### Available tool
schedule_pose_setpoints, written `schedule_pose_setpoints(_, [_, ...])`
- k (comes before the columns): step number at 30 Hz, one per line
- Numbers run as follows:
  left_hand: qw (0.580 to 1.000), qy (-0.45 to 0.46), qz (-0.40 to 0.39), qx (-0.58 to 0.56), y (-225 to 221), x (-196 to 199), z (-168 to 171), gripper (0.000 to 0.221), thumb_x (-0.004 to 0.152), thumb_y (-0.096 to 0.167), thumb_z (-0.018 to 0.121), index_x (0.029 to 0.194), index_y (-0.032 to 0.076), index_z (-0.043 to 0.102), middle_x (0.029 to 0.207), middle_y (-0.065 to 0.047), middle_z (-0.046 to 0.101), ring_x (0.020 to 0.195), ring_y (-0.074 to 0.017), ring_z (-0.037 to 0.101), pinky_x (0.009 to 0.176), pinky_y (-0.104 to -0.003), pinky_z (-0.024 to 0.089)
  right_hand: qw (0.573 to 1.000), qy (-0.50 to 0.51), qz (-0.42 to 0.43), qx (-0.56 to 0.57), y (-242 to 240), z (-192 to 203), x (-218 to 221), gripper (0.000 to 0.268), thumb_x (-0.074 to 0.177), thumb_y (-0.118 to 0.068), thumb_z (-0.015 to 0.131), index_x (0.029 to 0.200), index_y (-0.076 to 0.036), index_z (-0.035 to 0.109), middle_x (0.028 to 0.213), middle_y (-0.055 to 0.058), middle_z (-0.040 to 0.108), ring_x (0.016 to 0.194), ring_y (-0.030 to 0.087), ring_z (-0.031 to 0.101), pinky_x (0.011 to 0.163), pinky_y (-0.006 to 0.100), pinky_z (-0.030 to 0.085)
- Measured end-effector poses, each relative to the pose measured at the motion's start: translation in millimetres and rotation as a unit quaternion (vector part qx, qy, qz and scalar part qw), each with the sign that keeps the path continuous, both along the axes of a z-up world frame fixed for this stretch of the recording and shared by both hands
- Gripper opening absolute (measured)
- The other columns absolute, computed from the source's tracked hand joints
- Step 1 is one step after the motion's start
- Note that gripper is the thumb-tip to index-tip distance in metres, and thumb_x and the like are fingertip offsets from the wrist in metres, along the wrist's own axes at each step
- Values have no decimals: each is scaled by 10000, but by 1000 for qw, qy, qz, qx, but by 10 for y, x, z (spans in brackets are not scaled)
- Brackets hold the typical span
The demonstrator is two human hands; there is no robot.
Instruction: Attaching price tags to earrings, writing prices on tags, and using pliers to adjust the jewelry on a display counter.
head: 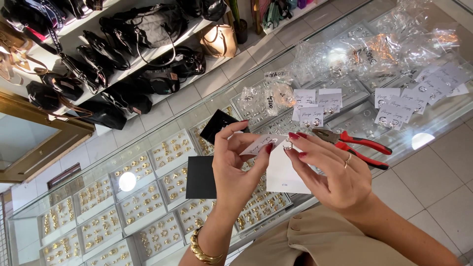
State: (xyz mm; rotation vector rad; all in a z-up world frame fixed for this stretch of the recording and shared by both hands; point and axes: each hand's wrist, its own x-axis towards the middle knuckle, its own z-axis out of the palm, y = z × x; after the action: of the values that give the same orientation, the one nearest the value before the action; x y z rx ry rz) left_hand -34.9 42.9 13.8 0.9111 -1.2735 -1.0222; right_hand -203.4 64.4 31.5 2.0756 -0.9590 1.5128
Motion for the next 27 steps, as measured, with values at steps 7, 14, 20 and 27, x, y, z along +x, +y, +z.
schedule_pose_setpoints(7, [1000,10,-7,17,17,-17,35,586,815,11,801,1317,33,500,876,-120,740,824,-204,729,756,-331,637,997,-44,10,63,-11,-124,10,278,796,-11,873,883,-29,609,954,113,800,834,240,790,746,291,625])
schedule_pose_setpoints(14, [999,-15,-27,-33,52,-12,90,664,826,-19,770,1411,7,459,897,-132,768,882,-242,751,901,-423,615,994,-46,6,99,17,-45,27,284,786,6,876,893,-29,616,948,114,791,859,274,789,761,308,614])
schedule_pose_setpoints(20, [998,-31,-22,-48,34,13,87,680,824,-33,772,1421,4,449,889,-114,781,878,-232,761,883,-397,627,991,-62,19,115,31,-98,-42,263,819,27,837,893,-29,591,931,85,785,857,257,791,773,295,608])
schedule_pose_setpoints(27, [993,-70,-40,-85,50,20,121,694,813,-73,767,1417,-30,428,915,-114,793,885,-261,772,893,-405,621,988,-72,43,130,46,-52,-37,266,803,68,832,866,-34,594,917,94,788,848,282,796,762,314,614])
